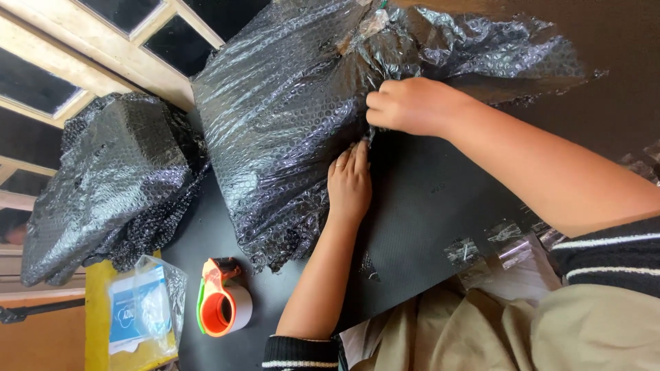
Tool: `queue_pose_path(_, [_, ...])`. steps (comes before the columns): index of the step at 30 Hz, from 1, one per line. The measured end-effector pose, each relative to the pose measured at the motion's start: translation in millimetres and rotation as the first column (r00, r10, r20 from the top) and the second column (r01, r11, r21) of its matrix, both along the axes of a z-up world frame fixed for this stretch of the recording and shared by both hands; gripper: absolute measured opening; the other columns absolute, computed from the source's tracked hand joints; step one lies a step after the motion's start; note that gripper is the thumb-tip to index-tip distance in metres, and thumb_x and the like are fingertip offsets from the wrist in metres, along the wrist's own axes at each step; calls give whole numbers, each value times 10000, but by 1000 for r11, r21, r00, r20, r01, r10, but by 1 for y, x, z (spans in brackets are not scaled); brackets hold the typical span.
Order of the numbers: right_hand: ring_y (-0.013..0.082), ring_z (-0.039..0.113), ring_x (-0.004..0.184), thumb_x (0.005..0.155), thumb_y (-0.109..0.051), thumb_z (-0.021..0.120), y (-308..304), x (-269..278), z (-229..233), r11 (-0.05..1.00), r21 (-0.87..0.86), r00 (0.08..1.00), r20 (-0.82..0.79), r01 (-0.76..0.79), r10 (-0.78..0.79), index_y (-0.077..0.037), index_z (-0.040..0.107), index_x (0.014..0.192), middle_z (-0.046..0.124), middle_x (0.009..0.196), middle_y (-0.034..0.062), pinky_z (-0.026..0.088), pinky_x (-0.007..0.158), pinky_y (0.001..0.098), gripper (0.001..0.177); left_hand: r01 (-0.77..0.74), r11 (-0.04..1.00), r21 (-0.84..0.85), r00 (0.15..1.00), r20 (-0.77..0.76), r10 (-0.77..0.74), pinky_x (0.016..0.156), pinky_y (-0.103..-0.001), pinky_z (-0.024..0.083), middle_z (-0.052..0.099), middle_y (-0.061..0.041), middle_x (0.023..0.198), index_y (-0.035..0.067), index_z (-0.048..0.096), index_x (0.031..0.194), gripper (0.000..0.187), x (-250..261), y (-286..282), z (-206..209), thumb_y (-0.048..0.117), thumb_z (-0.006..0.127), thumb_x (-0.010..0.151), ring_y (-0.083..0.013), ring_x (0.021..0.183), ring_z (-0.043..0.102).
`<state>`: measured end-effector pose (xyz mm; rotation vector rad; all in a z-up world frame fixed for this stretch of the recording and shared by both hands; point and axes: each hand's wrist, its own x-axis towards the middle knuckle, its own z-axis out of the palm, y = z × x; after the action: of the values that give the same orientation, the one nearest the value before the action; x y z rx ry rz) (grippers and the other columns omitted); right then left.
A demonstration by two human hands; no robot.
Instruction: Wrapping a green pillow in black bubble wrap and securing it with tape for shipping.
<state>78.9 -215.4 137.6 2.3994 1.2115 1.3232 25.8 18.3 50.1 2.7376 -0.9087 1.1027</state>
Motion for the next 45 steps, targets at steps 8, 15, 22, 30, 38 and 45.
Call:
queue_pose_path(8, [231,657,688,895,-231,759,16,26,43,969,84,603,-794,231,-75,-135,719,733,685,726,5,522,691,394,192,80,995,-57,993,-79,-85,1088,-510,459,539,-209,1470,190,587,1415,428,-37,-15,27,286,608,999,-381,1340,561])
queue_pose_path(15, [197,455,493,831,-620,863,37,47,60,841,128,369,-925,526,-90,-153,528,533,445,492,-30,367,506,352,648,147,935,323,989,-24,-147,1214,-592,318,414,-58,1615,228,628,1459,544,-52,-39,41,372,676,936,-248,1511,382])
queue_pose_path(22, [167,338,464,933,-533,803,27,29,69,852,219,438,-899,475,-13,-174,400,553,348,505,-40,296,489,341,661,-39,958,285,990,138,-1,1159,-599,379,467,-31,1576,288,590,1450,400,-8,-26,44,310,558,1053,-202,1313,616])
queue_pose_path(30, [226,743,951,940,-543,615,-24,-31,110,945,31,267,-962,325,-60,-163,824,985,801,1070,-2,565,834,412,436,-54,998,16,989,140,51,884,-434,395,611,18,1198,296,713,1137,149,-4,-44,83,318,650,1004,-219,947,580])
queue_pose_path(38, [275,593,1292,623,-487,844,-51,-33,17,993,89,701,-713,76,11,-28,751,972,712,1127,99,379,1243,459,583,115,993,-38,985,136,-109,944,-491,386,613,3,1084,237,652,987,44,-5,-41,76,217,640,1024,-247,1082,570])
queue_pose_path(45, [433,667,755,1056,-384,511,-39,-14,34,930,39,504,-849,365,-162,-193,633,1041,688,829,150,488,611,540,227,5,999,-43,990,138,1,882,-388,420,707,47,1155,211,723,998,119,16,-31,105,288,639,1031,-198,947,651])
